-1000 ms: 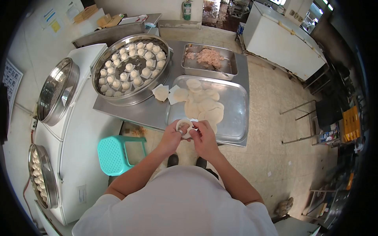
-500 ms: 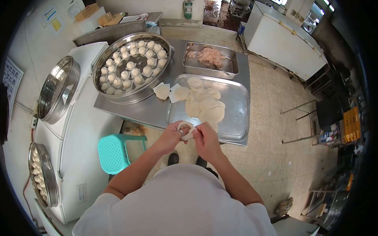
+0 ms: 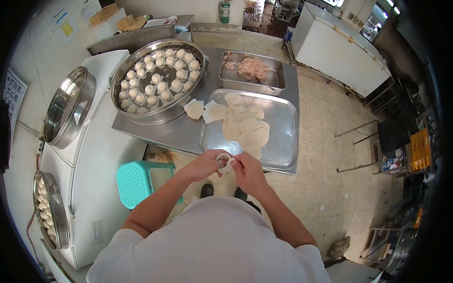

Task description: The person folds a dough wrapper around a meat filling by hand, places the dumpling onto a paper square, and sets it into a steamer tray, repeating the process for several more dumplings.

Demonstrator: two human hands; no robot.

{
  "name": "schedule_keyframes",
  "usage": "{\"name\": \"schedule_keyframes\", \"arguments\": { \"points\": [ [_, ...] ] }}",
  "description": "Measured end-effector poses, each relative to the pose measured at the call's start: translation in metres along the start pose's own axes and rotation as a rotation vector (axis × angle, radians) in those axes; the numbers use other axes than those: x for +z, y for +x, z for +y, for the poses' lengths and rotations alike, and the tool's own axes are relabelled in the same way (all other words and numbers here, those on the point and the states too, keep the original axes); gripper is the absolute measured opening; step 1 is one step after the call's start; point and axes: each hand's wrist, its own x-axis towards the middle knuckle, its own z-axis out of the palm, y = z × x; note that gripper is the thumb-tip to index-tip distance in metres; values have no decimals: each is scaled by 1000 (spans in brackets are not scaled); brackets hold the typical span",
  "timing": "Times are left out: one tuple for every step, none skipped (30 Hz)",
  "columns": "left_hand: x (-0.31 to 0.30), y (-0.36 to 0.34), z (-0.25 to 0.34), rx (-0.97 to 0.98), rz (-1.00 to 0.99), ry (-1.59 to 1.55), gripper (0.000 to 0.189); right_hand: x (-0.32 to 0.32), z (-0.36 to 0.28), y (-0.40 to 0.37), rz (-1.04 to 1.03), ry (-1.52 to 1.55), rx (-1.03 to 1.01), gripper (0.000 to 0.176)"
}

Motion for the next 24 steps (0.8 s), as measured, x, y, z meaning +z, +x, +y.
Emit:
{"name": "schedule_keyframes", "arguments": {
  "points": [
    [-2, 2, -3, 4, -14, 21, 29, 1, -3, 2, 17, 41, -11, 12],
    [-4, 3, -4, 9, -28, 42, 29, 1, -5, 3, 34, 83, -22, 13],
    [-4, 3, -2, -1, -50, 76, 30, -2, -6, 4, -4, 51, -28, 13],
    [-3, 3, 2, -11, -72, 111, 30, -5, -7, 5, -41, 20, -34, 13],
    [-4, 4, 5, -21, -94, 146, 31, -7, -7, 6, -79, -12, -40, 14],
    [-4, 4, 5, -40, -109, 154, 30, -7, -4, 6, -85, -26, -35, 14],
    [-5, 6, 4, -59, -124, 163, 29, -6, 2, 5, -90, -41, -29, 14],
    [-6, 7, 3, -79, -140, 172, 29, -5, 6, 4, -95, -56, -23, 14],
    [-8, 7, 1, -86, -158, 19, 30, -3, 7, 3, -63, -40, 19, 14],
    [-12, 6, -1, -93, -176, -135, 31, -1, 8, 2, -30, -24, 60, 14],
    [-15, 5, -1, -99, -193, -287, 32, 1, 8, 1, 3, -7, 101, 14],
    [-15, 3, 0, -86, -199, -395, 34, 4, 11, 0, 40, 36, 126, 14],
    [-15, 0, 1, -73, -206, -502, 36, 8, 14, 0, 79, 78, 151, 14],
    [-13, -1, 0, -61, -213, -609, 39, 12, 16, 1, 119, 121, 178, 14],
    [-8, 1, -6, -9, -129, -635, 38, 15, 13, 2, 144, 123, 188, 13],
    [2, 6, -17, 42, -42, -662, 39, 20, 9, 3, 166, 126, 199, 12],
    [10, 11, -25, 92, 47, -690, 42, 23, 7, 4, 185, 129, 211, 12],
    [16, 16, -27, 110, 176, -603, 42, 28, 9, 5, 188, 80, 139, 11],
    [23, 20, -28, 125, 304, -516, 43, 33, 13, 5, 190, 30, 68, 11],
    [27, 22, -29, 141, 431, -428, 45, 35, 16, 5, 190, -20, -4, 11],
    [29, 23, -28, 179, 482, -386, 43, 32, 13, 5, 174, -34, -30, 10],
    [31, 23, -26, 216, 533, -344, 41, 27, 9, 5, 158, -48, -55, 10],
    [32, 22, -23, 252, 585, -302, 40, 22, 3, 6, 141, -62, -81, 10],
    [32, 20, -20, 256, 585, -283, 35, 17, -5, 7, 150, -27, -59, 10]
  ]
}}
